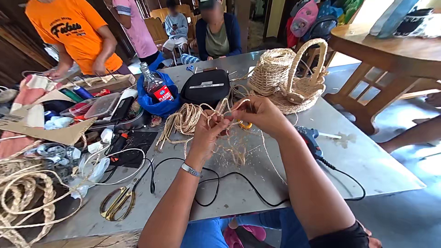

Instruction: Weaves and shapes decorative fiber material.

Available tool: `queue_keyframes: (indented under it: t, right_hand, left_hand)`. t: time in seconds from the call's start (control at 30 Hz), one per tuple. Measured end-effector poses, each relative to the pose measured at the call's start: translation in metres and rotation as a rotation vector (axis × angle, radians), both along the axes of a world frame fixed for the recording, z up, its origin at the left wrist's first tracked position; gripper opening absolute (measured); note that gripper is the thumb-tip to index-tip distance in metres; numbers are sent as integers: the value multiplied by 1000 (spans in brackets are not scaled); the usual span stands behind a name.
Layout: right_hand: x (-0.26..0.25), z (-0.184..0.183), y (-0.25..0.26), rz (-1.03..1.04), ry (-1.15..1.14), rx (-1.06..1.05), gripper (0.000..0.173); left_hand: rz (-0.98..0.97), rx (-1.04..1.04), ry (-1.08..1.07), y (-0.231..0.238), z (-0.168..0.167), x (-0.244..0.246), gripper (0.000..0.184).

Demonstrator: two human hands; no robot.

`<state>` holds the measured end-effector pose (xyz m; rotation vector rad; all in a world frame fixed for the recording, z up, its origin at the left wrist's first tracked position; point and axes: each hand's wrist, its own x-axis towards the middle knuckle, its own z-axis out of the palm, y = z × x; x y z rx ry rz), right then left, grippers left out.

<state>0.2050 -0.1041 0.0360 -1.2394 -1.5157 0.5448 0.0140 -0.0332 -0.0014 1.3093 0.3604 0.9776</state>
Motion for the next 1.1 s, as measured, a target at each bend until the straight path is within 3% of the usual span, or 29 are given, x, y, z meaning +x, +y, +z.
queue_keyframes:
  t: [0.07,0.13,0.23,0.4,0.53,0.67,0.93,1.1]
  right_hand:
    - [1,2,-2,21,-11,-42,25]
    - [2,1,-2,-11,8,-40,17]
    - [-1,0,0,-33,165,-61,14]
    - [2,2,-1,28,355,-144,34]
    - [0,2,0,41,305,-101,37]
    - [-4,1,0,93,250,-54,37]
    - [-5,2,-1,29,187,-23,27]
    - [-6,0,2,27,205,-33,29]
  left_hand:
    - [21,94,17,3,-3,-2,30]
    - [26,187,43,6,-4,-3,36]
    - [8,248,44,5,-2,-5,40]
    - [-70,202,-3,9,2,-7,33]
    - [-104,2,-1,5,4,-6,34]
    - [-88,-85,19,4,3,-5,20]
    - [22,63,38,4,3,-5,16]
    - [15,92,45,8,3,-6,20]
